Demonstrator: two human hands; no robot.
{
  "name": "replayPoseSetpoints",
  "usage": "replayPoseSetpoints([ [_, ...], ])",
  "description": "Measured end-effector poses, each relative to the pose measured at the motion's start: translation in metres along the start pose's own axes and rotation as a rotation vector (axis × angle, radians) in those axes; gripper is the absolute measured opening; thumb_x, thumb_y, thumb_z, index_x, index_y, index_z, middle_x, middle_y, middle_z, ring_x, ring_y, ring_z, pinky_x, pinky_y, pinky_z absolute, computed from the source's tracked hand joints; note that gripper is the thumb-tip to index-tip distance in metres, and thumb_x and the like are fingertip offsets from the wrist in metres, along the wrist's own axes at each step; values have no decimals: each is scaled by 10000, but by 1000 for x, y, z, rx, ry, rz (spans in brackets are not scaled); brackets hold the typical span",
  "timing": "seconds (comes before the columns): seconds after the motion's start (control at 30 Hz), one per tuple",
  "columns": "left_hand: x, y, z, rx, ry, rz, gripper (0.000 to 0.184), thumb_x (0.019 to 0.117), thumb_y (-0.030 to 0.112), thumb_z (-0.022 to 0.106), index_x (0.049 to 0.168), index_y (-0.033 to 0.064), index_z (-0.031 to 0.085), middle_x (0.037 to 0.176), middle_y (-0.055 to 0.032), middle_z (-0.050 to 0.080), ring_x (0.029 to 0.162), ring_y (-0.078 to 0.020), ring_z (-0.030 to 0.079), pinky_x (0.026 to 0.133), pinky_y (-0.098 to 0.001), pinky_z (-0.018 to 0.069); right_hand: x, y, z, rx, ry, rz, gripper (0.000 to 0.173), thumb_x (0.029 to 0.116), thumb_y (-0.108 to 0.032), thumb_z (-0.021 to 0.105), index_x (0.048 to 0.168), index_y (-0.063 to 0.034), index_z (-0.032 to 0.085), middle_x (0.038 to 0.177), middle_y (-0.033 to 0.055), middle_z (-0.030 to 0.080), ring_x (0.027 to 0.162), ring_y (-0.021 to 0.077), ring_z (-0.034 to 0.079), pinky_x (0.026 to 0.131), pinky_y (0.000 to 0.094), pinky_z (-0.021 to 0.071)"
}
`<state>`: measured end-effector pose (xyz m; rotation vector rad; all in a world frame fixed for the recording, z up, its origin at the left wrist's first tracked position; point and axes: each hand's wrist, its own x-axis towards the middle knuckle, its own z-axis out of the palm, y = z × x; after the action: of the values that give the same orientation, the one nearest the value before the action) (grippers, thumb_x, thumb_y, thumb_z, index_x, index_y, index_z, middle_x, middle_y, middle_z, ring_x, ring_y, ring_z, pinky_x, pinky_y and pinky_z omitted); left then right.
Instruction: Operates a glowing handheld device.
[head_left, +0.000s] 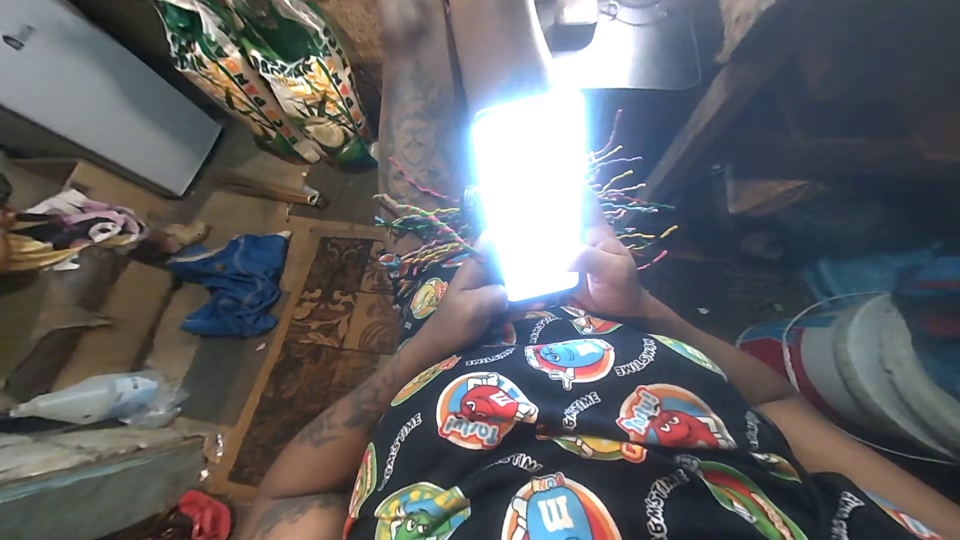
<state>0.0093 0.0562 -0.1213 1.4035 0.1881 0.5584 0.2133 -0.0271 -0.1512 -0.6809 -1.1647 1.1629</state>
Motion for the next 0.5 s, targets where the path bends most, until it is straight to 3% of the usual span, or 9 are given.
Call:
replayPoseSetpoints([
  [0.1, -1, 2, -1, 37, 4, -19, 303, 863, -25, 448, 1137, 79, 524, 840, -35, 657, 684, -78, 648, 602, -235, 555, -1, 0, 1, 2, 17, 16, 831, 842, 65, 432, 1562, -271, 188, 1148, 25, 621, 760, 79, 657, 545, 246, 563],
  [0.17, -1, 6, 1, 43, 16, -53, 292, 863, -23, 444, 1122, 85, 524, 797, -31, 658, 626, -78, 640, 557, -224, 550, 1, 0, 2, 10, 7, -15, 821, 846, 55, 417, 1567, -248, 170, 1196, 28, 600, 868, 90, 672, 622, 271, 593],
  [0.23, -1, 13, 4, 53, 22, -83, 279, 841, -24, 438, 1066, 108, 536, 733, -1, 657, 561, -53, 619, 513, -193, 536, 4, -2, 2, 21, -33, -47, 568, 995, -98, 343, 1532, -245, 233, 1226, 18, 583, 981, 105, 662, 729, 312, 604],
  [0.27, -1, 15, 5, 49, 19, -91, 280, 840, -28, 436, 1064, 113, 528, 728, 2, 654, 552, -52, 615, 507, -189, 533, 4, -2, 3, 53, -13, -36, 408, 1070, -234, 309, 1475, -251, 353, 1164, 13, 623, 936, 107, 673, 699, 313, 605],
  [0.3, -1, 16, 5, 40, 17, -101, 301, 843, -29, 433, 1089, 123, 514, 747, 4, 656, 558, -50, 617, 508, -187, 535, 3, -2, 6, 92, 41, -8, 324, 1096, -363, 316, 1326, -232, 503, 1027, 9, 670, 810, 96, 684, 596, 290, 589],
  [0.37, -1, 18, 6, 30, 16, -107, 360, 847, -36, 428, 1153, 144, 490, 799, 13, 658, 586, -42, 620, 521, -180, 537, 2, -1, 6, 117, 52, -1, 302, 1078, -396, 368, 1257, -231, 546, 976, -2, 678, 767, 86, 680, 558, 276, 574],
  [0.43, -1, 18, 7, 38, 20, -99, 388, 838, -39, 427, 1171, 150, 489, 816, 27, 651, 623, -29, 624, 553, -175, 540, 4, -2, 4, 55, -24, -61, 532, 1021, -180, 365, 1535, -261, 260, 1238, 18, 593, 999, 110, 662, 741, 318, 606],
  [0.47, -1, 18, 8, 34, 40, -93, 369, 829, -42, 432, 1139, 142, 513, 803, 25, 665, 624, -31, 633, 554, -181, 544, 5, -3, 3, 18, -28, -65, 686, 954, -67, 372, 1576, -251, 148, 1295, 27, 556, 1050, 113, 649, 781, 323, 605],
  [0.5, -1, 18, 7, 38, 31, -84, 376, 827, -43, 431, 1145, 144, 507, 817, 27, 664, 644, -30, 637, 569, -183, 546, 4, -3, 4, 10, -4, -53, 738, 912, 1, 382, 1569, -241, 151, 1274, 31, 571, 1014, 113, 664, 745, 315, 610],
])
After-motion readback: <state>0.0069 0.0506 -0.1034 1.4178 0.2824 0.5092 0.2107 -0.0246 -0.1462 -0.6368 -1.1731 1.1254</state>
